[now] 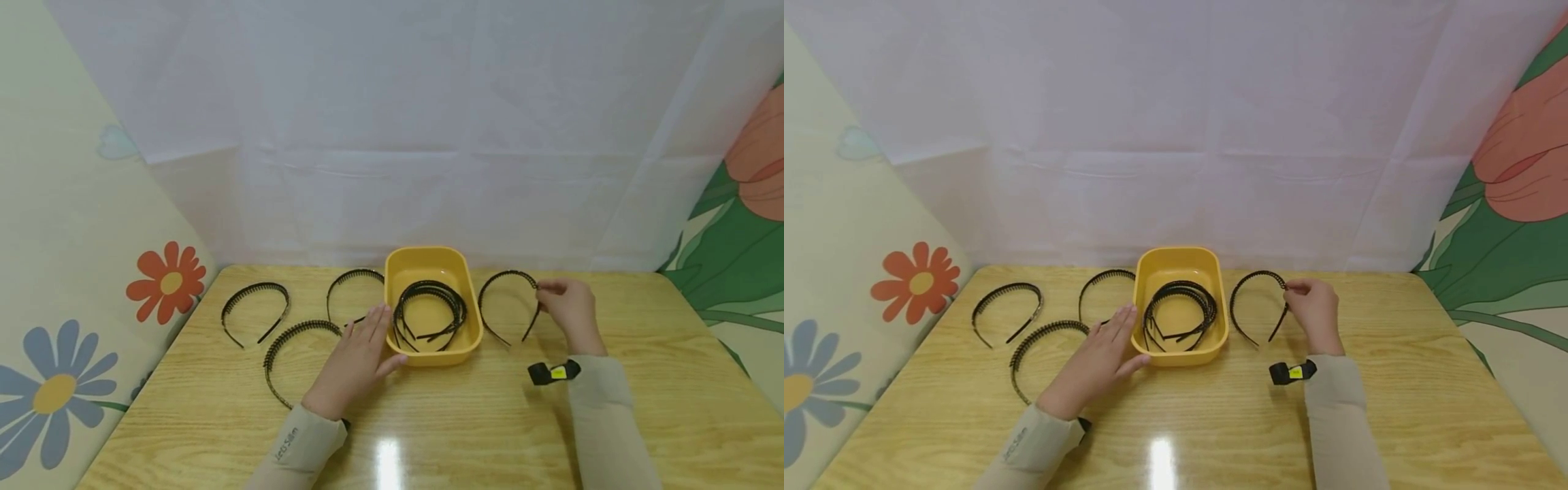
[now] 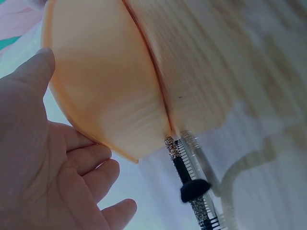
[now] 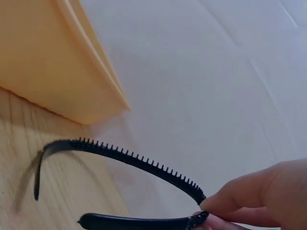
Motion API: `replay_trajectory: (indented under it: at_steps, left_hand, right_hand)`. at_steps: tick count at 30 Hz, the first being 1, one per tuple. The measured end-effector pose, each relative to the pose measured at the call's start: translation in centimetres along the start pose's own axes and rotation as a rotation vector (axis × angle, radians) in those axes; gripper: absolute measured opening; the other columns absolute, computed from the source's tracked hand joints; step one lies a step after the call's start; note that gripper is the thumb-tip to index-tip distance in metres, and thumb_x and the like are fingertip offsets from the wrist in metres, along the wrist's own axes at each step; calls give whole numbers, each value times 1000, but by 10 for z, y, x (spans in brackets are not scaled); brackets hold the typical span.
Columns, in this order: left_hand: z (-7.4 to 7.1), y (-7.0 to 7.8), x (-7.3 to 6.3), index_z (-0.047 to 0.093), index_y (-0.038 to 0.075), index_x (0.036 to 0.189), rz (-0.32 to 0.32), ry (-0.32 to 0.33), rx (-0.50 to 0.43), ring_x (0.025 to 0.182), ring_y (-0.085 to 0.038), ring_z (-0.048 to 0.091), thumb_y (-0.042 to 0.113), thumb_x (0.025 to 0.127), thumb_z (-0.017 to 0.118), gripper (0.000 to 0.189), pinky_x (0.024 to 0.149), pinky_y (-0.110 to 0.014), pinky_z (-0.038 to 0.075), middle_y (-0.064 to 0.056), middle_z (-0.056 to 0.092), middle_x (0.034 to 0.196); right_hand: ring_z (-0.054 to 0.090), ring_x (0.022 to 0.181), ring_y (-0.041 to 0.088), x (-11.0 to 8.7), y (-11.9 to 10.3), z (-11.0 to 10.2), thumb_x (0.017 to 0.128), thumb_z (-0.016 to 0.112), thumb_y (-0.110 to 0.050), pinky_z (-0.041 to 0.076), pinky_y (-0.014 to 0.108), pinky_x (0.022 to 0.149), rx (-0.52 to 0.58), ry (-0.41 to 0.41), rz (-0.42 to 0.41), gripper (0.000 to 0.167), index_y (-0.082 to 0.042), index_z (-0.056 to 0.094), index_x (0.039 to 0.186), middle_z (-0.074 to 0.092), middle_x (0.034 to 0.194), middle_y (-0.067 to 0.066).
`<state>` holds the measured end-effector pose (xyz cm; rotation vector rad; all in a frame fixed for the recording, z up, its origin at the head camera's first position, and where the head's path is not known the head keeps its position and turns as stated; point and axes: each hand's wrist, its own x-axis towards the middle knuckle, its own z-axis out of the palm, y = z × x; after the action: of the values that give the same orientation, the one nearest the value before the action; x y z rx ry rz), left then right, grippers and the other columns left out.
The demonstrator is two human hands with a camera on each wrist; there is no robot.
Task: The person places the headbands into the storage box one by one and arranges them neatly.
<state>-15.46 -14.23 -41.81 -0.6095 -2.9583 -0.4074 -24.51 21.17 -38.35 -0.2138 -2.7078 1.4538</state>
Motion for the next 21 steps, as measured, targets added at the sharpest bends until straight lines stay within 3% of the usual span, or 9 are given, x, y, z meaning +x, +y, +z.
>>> replay_trajectory:
  at_steps: [4, 7, 11, 14, 21]
  left_hand:
    - [1, 0, 0, 20, -4, 159, -2, -4, -1, 152, -36, 21, 55, 102, 52, 88, 121, -62, 20, -22, 21, 165]
    - [0, 0, 0, 19, -4, 159, -5, -9, -1, 153, -35, 20, 56, 102, 51, 89, 121, -62, 19, -22, 20, 165]
    - [0, 0, 0, 19, -4, 159, -4, -8, -2, 153, -36, 20, 55, 102, 51, 89, 121, -62, 19, -22, 21, 165]
    - [1, -1, 1, 19, -4, 159, -2, -4, -4, 152, -36, 21, 55, 102, 52, 89, 121, -62, 20, -22, 21, 165]
    - [2, -2, 1, 20, -4, 159, 1, 3, -2, 152, -36, 21, 55, 101, 52, 89, 121, -62, 20, -23, 21, 165]
  right_hand:
    - [74, 97, 33, -3, -5, 0, 98, 61, -11, 61, 38, 83, 2, 85, -60, 35, 5, 66, 129, 68, 119, 27]
    - [73, 98, 34, -6, -9, 0, 98, 62, -11, 60, 26, 75, 17, 149, -81, 33, 3, 68, 127, 69, 118, 25]
    - [72, 102, 35, -8, -15, 0, 97, 64, -10, 53, 12, 67, 60, 227, -96, 31, 2, 69, 126, 70, 119, 23]
    - [71, 104, 34, -10, -19, 0, 98, 64, -10, 50, 8, 67, 85, 262, -97, 31, 1, 69, 126, 70, 121, 21]
    - [69, 87, 4, -15, -26, 0, 100, 65, -15, 54, 11, 73, 157, 272, -74, 31, -6, 69, 129, 70, 122, 13]
